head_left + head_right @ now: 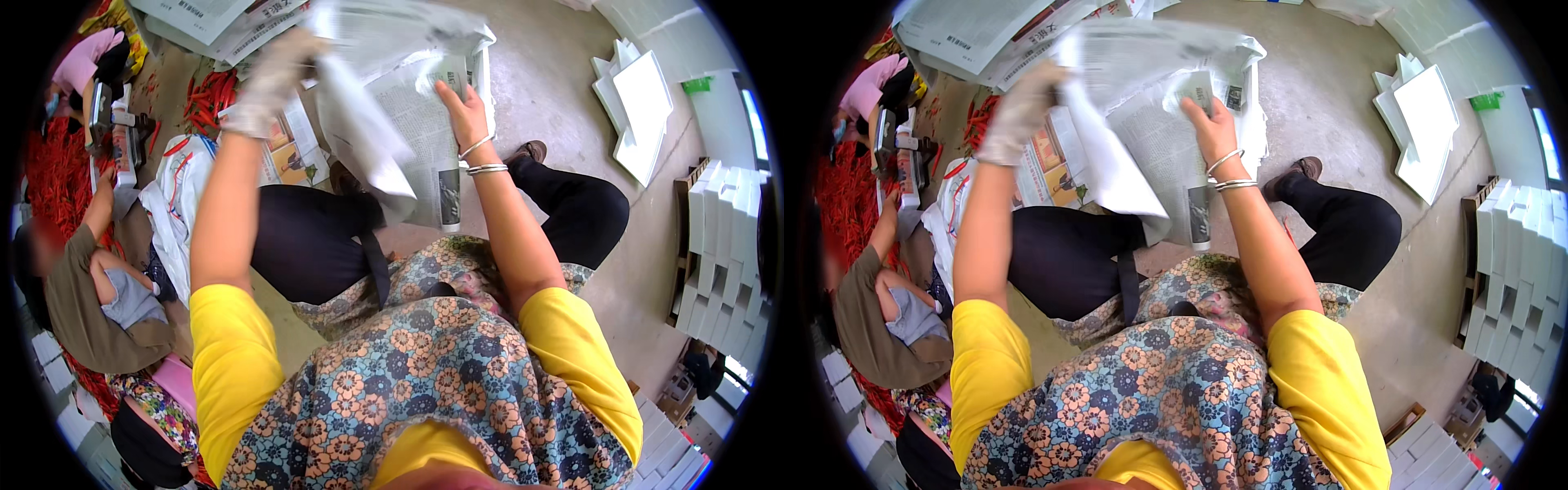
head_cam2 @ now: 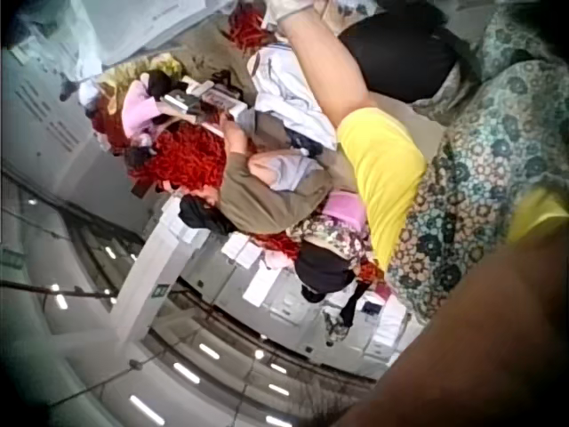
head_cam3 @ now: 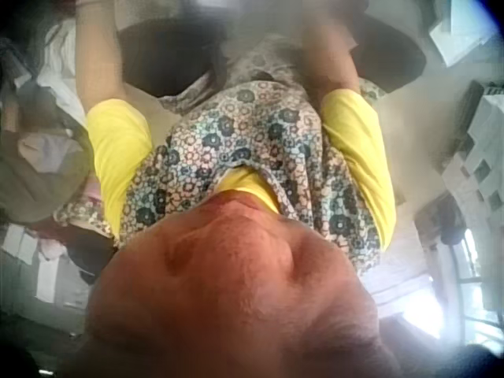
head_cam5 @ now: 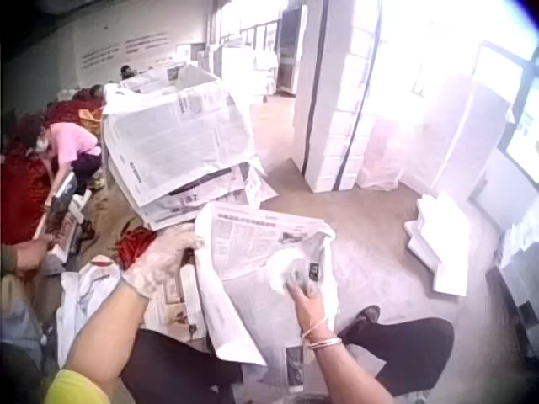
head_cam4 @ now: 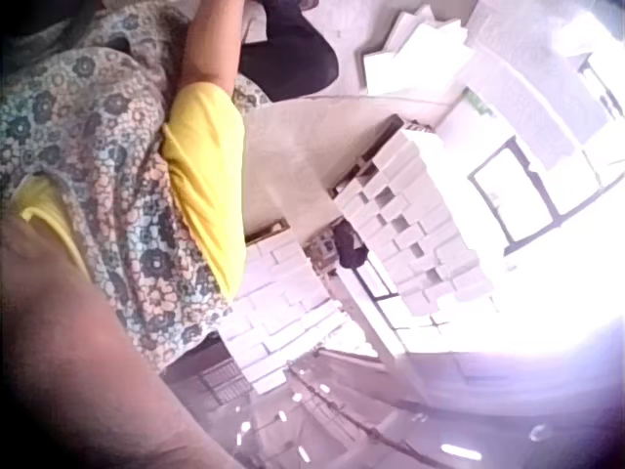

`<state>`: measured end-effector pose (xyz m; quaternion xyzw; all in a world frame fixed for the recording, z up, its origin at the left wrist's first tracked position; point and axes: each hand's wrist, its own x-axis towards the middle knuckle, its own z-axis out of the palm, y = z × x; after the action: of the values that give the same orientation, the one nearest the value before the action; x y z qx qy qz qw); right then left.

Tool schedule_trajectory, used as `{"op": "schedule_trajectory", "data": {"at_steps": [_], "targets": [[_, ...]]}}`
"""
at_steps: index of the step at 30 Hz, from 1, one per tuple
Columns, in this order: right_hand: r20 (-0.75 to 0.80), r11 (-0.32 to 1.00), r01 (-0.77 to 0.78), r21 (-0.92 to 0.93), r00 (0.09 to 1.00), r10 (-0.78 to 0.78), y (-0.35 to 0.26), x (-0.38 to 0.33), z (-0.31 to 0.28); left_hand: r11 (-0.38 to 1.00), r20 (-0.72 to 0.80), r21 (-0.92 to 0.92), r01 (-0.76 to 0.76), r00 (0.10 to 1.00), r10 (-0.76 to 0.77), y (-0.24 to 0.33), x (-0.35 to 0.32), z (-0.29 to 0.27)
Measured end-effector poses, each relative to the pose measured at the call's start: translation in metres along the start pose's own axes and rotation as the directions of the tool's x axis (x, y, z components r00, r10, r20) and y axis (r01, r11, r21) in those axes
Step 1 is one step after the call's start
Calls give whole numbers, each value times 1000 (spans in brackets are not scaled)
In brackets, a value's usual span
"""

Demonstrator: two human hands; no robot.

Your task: The person lines white plastic crates with newspaper by hand, folding and pressing multiple sheets into the corners and sides of each crate.

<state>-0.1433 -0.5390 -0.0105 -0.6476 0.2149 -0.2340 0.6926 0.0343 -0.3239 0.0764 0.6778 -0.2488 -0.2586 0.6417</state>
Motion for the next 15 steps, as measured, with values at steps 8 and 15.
{"op": "schedule_trajectory", "data": {"at_steps": [8,15], "targets": [[50,440,-128,-889,928,370,86,-32,-139,965,-441,-240,-108,898,-10,30,-45,-201],[43,-120,623,-773,241,970,152,-144,-109,977,-271,-146,-155,956,111,62,-21,-132]]}}
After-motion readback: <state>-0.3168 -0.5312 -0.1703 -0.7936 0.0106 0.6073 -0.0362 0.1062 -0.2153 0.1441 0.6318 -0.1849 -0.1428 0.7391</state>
